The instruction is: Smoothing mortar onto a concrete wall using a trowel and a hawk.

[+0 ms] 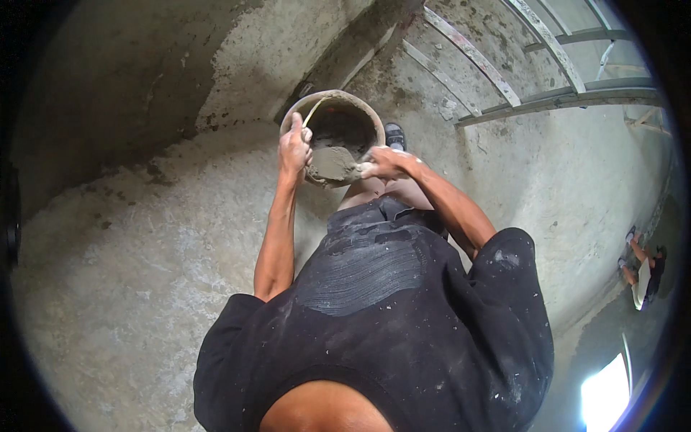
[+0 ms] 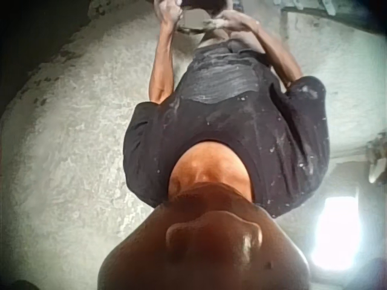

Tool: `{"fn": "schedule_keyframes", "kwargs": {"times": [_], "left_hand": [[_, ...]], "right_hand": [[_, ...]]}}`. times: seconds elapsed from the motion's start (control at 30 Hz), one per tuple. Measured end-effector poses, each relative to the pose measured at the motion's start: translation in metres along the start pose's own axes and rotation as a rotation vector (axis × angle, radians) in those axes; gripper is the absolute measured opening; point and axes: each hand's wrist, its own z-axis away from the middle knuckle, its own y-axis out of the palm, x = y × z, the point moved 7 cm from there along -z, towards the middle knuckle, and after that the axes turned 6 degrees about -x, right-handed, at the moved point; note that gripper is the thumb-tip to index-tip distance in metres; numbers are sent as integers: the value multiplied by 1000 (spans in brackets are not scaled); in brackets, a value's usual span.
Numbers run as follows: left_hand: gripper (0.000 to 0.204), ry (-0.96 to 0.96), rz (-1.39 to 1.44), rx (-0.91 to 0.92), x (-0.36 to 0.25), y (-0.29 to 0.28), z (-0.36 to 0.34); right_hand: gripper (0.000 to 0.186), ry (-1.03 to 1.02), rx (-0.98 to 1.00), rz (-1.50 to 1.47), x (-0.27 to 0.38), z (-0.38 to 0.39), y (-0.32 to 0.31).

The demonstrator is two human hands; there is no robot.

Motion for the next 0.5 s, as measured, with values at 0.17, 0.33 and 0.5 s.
{"fn": "schedule_keyframes", "kwargs": {"times": [0.17,0.33,0.5], "left_hand": [[54,-106,267,-38,-16,-13,11],[53,-74,390,-22,-44,-4,8],[51,-26,350,-22,-63,0,0]], "right_hand": [[49,-128,-312,85,-40,38,-19],[45,-171,-547,61,-34,19,-30],[40,-42,-545,128,-11,30,-72]]}}
